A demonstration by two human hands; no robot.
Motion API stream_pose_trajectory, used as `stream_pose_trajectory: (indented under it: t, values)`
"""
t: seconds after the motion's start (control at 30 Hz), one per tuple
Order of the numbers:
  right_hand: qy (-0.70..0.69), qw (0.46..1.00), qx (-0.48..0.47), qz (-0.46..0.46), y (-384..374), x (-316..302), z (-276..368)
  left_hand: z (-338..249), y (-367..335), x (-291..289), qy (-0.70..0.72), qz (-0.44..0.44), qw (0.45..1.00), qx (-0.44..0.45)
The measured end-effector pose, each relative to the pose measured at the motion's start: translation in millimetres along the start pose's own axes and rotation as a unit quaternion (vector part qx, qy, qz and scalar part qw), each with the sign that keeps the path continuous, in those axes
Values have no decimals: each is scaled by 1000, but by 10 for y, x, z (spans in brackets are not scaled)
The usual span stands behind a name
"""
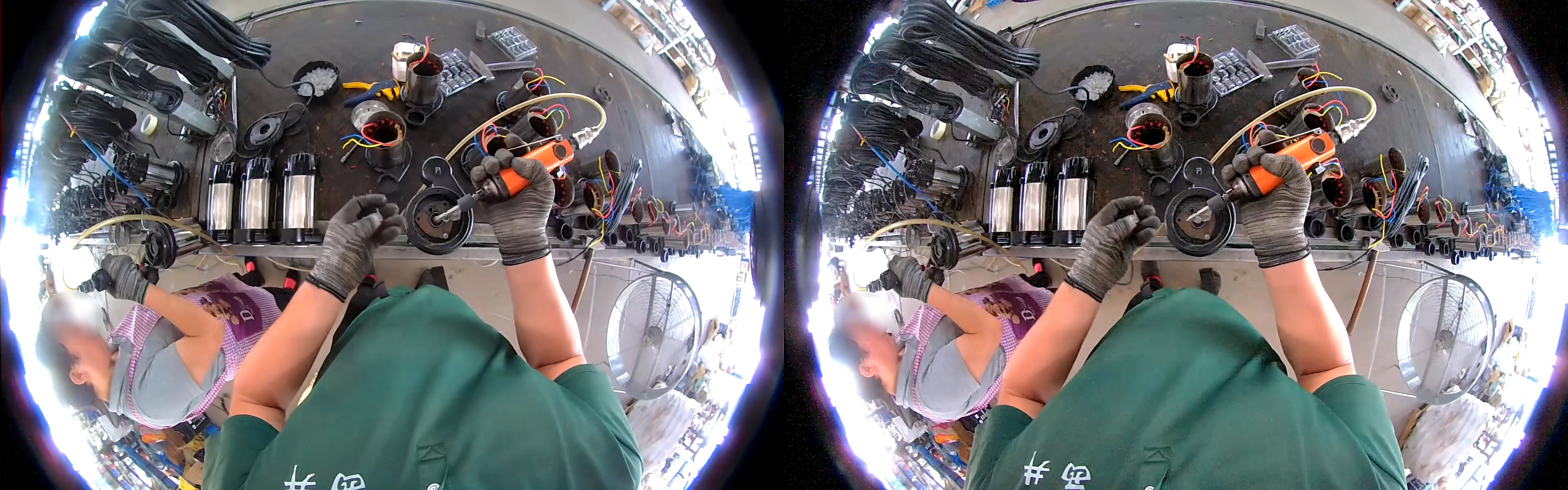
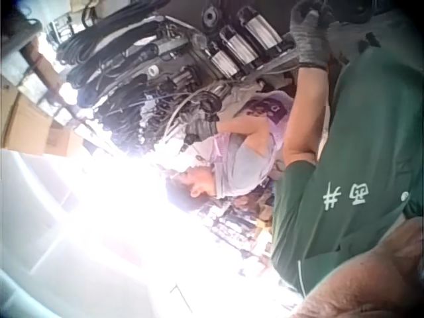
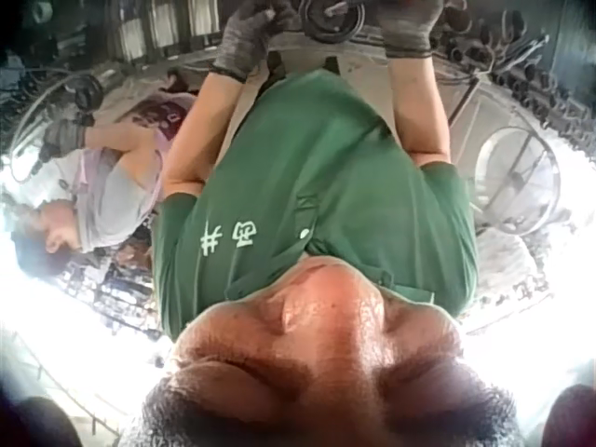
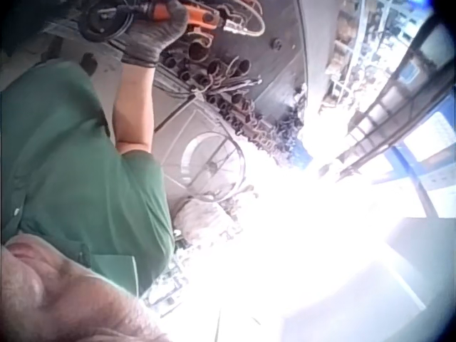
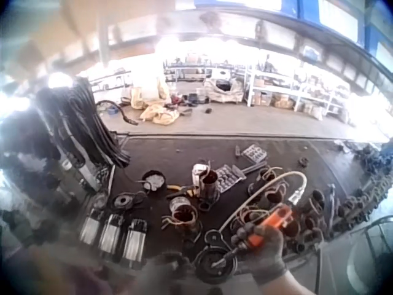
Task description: The person fastens motor and pump components using a pneumatic tool on an assembly bench. The person then carries bundled cables and pump assemblies to an adjacent station before returning to the bench to assemble bearing plates and pump casings by hand.
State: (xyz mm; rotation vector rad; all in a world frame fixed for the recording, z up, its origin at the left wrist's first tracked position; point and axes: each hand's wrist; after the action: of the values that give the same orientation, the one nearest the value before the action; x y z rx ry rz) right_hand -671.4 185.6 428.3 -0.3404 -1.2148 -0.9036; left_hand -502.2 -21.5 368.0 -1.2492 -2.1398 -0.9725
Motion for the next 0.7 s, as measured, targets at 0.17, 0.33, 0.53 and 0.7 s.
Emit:
stream_pose_trajectory:
  t: [0.17,0.33,0.53,0.7]
  values:
    - [1,1000,-10,9,25,96,-81,110,101,165,23,28,999,-23]
    - [20,999,-34,11,56,216,-121,134,158,359,-36,57,997,-27]
    - [44,997,-54,14,78,225,-184,141,116,374,-58,62,996,-32]
    - [62,997,-44,18,84,263,-193,168,53,355,-75,75,994,-23]
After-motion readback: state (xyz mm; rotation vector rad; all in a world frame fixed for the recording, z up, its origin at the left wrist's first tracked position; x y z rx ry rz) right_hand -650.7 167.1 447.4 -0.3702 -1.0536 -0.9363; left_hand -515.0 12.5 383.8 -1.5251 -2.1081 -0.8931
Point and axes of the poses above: each hand's wrist, its own y-axis away from the middle knuckle, its own x-axis out of the palm, z = x × y, and after that the axes turned 9 degrees about x, right-handed
